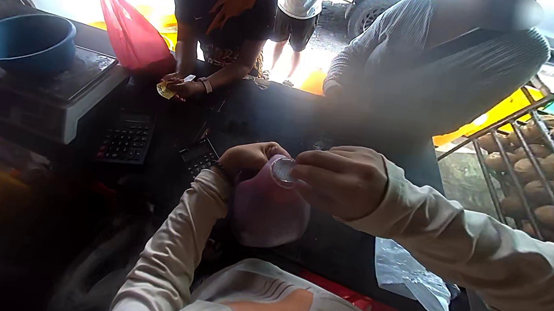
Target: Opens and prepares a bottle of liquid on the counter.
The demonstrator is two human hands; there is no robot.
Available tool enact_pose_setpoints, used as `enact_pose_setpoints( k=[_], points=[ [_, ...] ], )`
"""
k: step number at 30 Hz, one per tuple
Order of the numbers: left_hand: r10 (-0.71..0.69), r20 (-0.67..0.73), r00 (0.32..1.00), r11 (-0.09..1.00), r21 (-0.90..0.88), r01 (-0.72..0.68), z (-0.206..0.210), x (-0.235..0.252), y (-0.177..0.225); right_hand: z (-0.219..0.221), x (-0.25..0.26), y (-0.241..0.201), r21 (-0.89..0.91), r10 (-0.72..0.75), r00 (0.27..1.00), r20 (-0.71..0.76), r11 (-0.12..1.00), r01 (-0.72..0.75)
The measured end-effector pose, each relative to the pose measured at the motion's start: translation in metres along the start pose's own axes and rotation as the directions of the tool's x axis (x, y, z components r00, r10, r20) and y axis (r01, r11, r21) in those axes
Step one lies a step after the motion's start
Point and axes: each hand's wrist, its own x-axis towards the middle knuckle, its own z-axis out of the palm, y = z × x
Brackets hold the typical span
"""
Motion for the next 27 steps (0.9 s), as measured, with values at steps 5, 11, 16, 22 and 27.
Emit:
enact_pose_setpoints(
  k=[5,11,16,22,27],
  points=[
    [0.000,-0.012,1.000,0.998,-0.067,-0.001,-0.002,-0.001,-0.006,-0.002,0.006,-0.012,-0.095,0.033,0.999,0.038,0.995,-0.029],
    [0.009,-0.035,0.999,0.999,-0.037,-0.010,-0.002,0.000,-0.007,-0.001,0.010,-0.027,-0.208,0.061,0.997,0.041,0.977,-0.051],
    [0.016,-0.047,0.999,0.999,-0.027,-0.017,-0.002,-0.001,-0.010,0.013,-0.001,-0.025,-0.292,0.064,0.996,0.068,0.956,-0.041],
    [-0.003,-0.112,0.994,1.000,-0.012,0.001,0.004,-0.001,-0.006,0.041,-0.030,-0.003,-0.342,0.145,0.978,0.149,0.936,-0.086],
    [-0.023,-0.156,0.988,1.000,-0.016,0.021,0.011,-0.004,-0.001,0.023,-0.007,-0.016,-0.259,0.125,0.984,0.125,0.962,-0.090]
  ],
)
